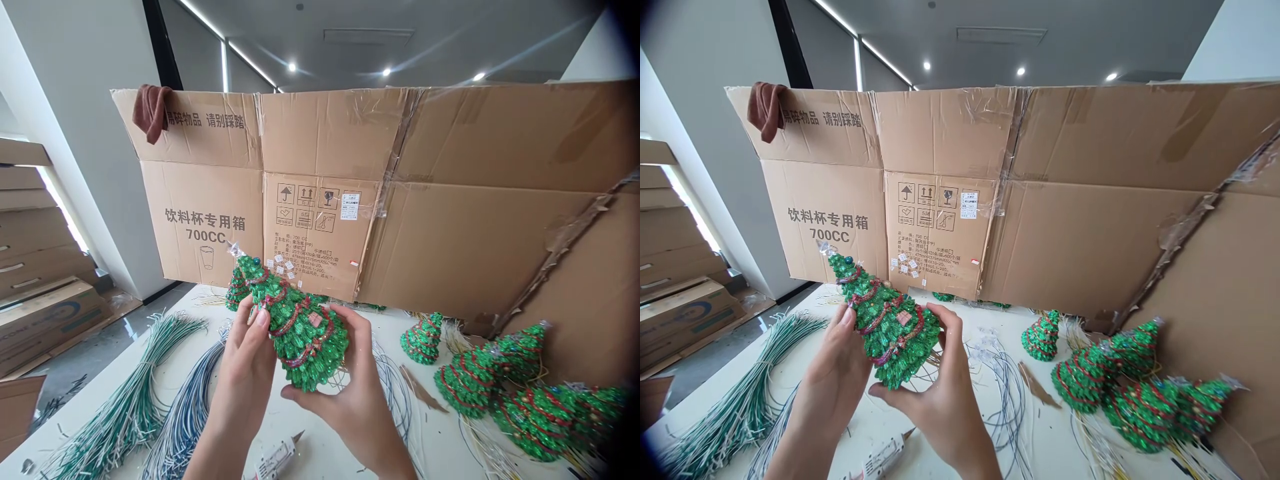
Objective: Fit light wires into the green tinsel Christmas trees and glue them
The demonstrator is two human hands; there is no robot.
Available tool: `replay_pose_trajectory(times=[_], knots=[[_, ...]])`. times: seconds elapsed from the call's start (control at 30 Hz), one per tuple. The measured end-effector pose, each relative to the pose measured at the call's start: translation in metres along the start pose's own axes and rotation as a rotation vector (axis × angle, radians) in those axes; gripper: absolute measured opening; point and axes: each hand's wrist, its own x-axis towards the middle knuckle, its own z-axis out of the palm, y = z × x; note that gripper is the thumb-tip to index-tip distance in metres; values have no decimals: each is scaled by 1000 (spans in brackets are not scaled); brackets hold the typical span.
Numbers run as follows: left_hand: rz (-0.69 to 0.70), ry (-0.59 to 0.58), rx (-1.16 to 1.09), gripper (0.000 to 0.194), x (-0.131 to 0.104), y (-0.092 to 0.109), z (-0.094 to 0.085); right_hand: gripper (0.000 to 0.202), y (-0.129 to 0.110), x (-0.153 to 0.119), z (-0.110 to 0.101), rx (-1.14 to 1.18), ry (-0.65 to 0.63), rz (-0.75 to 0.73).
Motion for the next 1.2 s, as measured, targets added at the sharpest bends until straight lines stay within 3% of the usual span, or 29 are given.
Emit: replay_pose_trajectory(times=[0.23, 0.37, 0.7, 0.87, 1.1, 1.2], knots=[[20, 83, 52, 45, 3, -4, -1, 95, 4, 7, 1, -184, 81, -103], [11, 35, 65, 46, 0, -2, 1, 93, 10, 10, 0, -224, 55, -195], [15, 62, 69, 45, 0, -1, 4, 93, 12, 10, -1, -262, 50, -209], [5, 96, 150, 55, -5, -16, 3, 90, 16, 13, -18, -258, 60, -163], [-26, -167, 299, 60, -15, -10, 21, 81, 24, 20, -57, -287, 55, -134], [-127, -105, 259, 66, -14, -10, 24, 76, 24, 21, -64, -372, 42, -190]])
